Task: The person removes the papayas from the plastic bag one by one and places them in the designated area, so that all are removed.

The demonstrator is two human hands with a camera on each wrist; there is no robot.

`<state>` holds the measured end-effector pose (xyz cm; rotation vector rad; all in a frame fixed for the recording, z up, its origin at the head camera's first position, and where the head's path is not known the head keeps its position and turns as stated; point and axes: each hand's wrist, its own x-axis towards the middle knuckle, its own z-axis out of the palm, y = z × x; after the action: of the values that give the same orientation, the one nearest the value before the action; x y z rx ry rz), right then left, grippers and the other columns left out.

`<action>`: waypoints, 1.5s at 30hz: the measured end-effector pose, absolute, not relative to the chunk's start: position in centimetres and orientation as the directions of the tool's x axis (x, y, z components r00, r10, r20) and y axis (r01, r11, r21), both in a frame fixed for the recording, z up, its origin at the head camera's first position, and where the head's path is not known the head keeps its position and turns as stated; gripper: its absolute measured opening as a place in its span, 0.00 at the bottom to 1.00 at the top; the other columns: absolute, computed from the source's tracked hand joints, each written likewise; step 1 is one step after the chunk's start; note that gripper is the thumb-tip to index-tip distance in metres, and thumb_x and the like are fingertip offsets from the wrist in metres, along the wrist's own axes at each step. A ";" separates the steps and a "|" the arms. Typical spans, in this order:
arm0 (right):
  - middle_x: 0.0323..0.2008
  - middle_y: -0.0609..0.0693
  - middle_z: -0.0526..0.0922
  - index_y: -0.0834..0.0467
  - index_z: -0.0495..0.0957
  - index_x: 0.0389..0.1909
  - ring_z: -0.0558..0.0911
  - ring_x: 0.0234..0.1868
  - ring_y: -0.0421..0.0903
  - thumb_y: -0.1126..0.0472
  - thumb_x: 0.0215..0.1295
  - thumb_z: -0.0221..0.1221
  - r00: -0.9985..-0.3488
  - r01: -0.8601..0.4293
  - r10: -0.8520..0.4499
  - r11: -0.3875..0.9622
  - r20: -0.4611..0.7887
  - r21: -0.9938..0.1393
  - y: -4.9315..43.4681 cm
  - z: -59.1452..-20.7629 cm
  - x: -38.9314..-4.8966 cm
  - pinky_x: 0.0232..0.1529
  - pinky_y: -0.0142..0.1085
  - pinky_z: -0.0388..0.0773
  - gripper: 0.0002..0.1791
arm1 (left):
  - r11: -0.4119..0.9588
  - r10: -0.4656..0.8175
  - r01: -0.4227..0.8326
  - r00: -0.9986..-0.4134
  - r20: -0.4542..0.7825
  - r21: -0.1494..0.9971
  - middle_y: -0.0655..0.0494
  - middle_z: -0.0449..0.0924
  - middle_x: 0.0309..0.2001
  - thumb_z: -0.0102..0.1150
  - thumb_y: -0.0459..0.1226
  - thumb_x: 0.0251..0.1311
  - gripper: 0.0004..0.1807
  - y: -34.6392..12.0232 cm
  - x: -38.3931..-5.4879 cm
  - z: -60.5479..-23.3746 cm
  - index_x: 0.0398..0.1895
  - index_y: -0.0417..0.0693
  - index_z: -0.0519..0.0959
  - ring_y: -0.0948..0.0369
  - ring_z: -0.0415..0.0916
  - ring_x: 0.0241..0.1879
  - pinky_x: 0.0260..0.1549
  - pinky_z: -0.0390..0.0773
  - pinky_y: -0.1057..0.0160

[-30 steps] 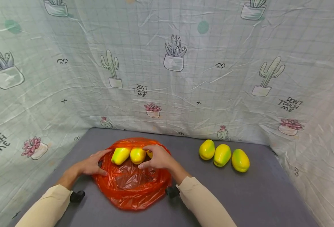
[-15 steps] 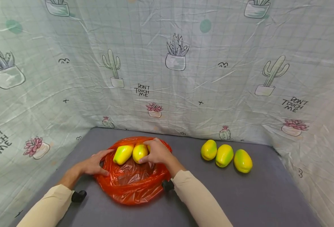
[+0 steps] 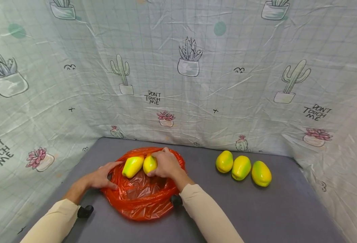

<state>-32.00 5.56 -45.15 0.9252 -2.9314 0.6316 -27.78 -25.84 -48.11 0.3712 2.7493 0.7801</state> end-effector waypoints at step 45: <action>0.66 0.50 0.79 0.57 0.68 0.74 0.70 0.66 0.52 0.30 0.45 0.76 -0.772 -0.606 -0.630 0.690 0.083 -0.397 5.3 -44.4 -32.9 0.65 0.49 0.66 0.59 | 0.823 0.317 0.186 -0.935 -0.161 0.537 0.32 0.59 0.76 0.82 0.45 0.46 0.56 -25.9 -27.8 -48.3 0.79 0.48 0.61 0.31 0.59 0.69 0.66 0.64 0.26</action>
<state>-32.87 5.29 -44.39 1.0777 -2.9427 0.6562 -27.83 -25.88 -48.34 0.3877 2.7622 0.7776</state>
